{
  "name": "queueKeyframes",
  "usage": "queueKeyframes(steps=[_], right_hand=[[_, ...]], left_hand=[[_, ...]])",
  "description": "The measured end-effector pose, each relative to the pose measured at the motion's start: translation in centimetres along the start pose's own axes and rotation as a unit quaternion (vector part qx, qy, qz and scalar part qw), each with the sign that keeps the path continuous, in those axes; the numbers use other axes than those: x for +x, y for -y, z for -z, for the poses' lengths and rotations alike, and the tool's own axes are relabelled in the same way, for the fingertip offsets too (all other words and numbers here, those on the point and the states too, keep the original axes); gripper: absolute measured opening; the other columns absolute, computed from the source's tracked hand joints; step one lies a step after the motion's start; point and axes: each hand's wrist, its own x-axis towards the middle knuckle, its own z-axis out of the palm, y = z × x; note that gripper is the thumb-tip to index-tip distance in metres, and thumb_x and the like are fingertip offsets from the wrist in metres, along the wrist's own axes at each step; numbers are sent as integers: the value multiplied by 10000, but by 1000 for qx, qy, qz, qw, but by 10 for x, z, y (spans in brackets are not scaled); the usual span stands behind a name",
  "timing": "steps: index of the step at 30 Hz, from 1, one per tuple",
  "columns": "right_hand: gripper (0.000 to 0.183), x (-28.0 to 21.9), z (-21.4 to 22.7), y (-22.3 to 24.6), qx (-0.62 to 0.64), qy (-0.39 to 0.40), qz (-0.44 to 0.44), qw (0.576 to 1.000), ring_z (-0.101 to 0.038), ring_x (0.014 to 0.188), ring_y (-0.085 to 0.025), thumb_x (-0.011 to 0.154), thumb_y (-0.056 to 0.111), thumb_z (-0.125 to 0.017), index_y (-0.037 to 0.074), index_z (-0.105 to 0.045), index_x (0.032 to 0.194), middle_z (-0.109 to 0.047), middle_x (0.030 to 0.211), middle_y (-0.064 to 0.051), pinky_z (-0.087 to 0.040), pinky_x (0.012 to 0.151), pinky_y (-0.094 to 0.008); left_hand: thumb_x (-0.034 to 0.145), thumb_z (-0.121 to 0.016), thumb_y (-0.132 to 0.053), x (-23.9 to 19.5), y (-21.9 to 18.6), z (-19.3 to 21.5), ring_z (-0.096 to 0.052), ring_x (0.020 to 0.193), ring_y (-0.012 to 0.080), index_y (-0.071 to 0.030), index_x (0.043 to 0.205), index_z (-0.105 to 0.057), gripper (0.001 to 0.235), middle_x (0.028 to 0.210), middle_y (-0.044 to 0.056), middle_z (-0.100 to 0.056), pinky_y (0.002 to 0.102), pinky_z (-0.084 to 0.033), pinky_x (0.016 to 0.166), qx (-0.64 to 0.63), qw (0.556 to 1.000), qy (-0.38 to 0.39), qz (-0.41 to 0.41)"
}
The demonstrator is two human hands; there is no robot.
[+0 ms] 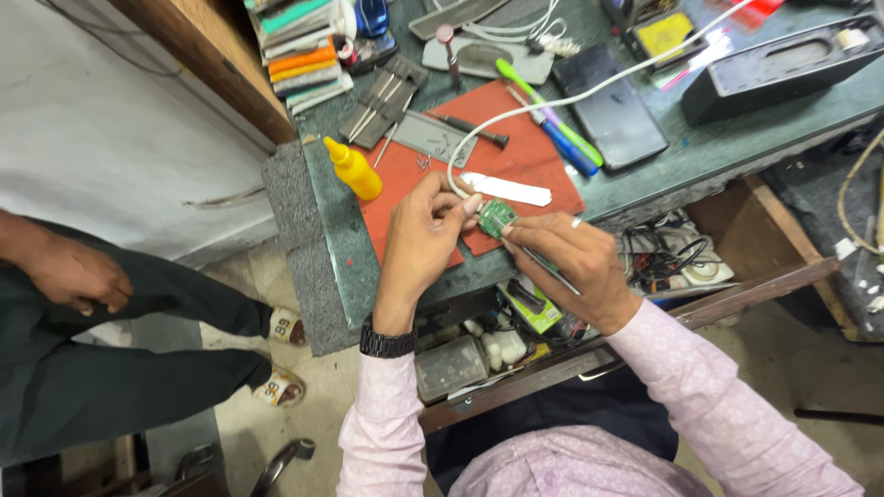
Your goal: The person cleans a small green circuit board and a black plastic housing using a toothbrush and a liquid from a yellow bottle. They scrub the components, apply the liquid, and then place the circuit board back into the housing.
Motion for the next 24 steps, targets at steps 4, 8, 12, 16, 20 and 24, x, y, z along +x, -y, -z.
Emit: queueKeyframes(steps=[4,8,12,16,20,24], right_hand=[[258,-4,4,-5,26,-13,1,1000,-740,919,-284,848,10,-788,17,-710,1094,-747,1033,-132,-586,785,-368],[253,-6,3,-1,47,-18,2,999,-749,931,-296,849,0,-774,19,-704,1092,-750,1032,-132,-593,798,-366],[266,-5,10,2,53,-9,11,998,-748,968,-304,842,2,-759,19,-706,1102,-753,1061,-128,-592,815,-375],[246,-6,14,1,50,-7,7,999,-746,947,-303,852,25,-768,24,-710,1091,-750,1067,-124,-586,791,-377],[229,-12,13,-2,57,-7,6,998,-740,931,-308,866,30,-764,21,-709,1088,-745,1064,-131,-585,785,-377],[211,-13,17,-6,74,1,2,997,-739,931,-309,885,34,-753,8,-706,1089,-744,1058,-135,-582,793,-382]], left_hand=[[961,-679,-96,4,6,-1,-719,808,87,8,1062,-617,158,888,72,-750,246,-610,695,15,1000,-10,-5],[937,-694,-107,4,7,0,-697,750,77,6,1032,-627,162,814,52,-735,248,-586,666,6,1000,-16,16],[914,-707,-115,4,7,-1,-699,710,90,-3,1001,-649,153,747,62,-737,255,-563,643,54,998,-23,33],[916,-671,-88,9,15,-1,-722,731,94,17,988,-658,128,797,68,-763,251,-598,686,-15,999,-7,44],[913,-693,-87,14,32,1,-716,742,108,21,1002,-651,145,814,98,-767,252,-604,700,-25,998,-3,64],[911,-694,-98,20,43,1,-724,763,120,22,1020,-653,167,839,111,-776,256,-615,724,-53,996,4,78]])
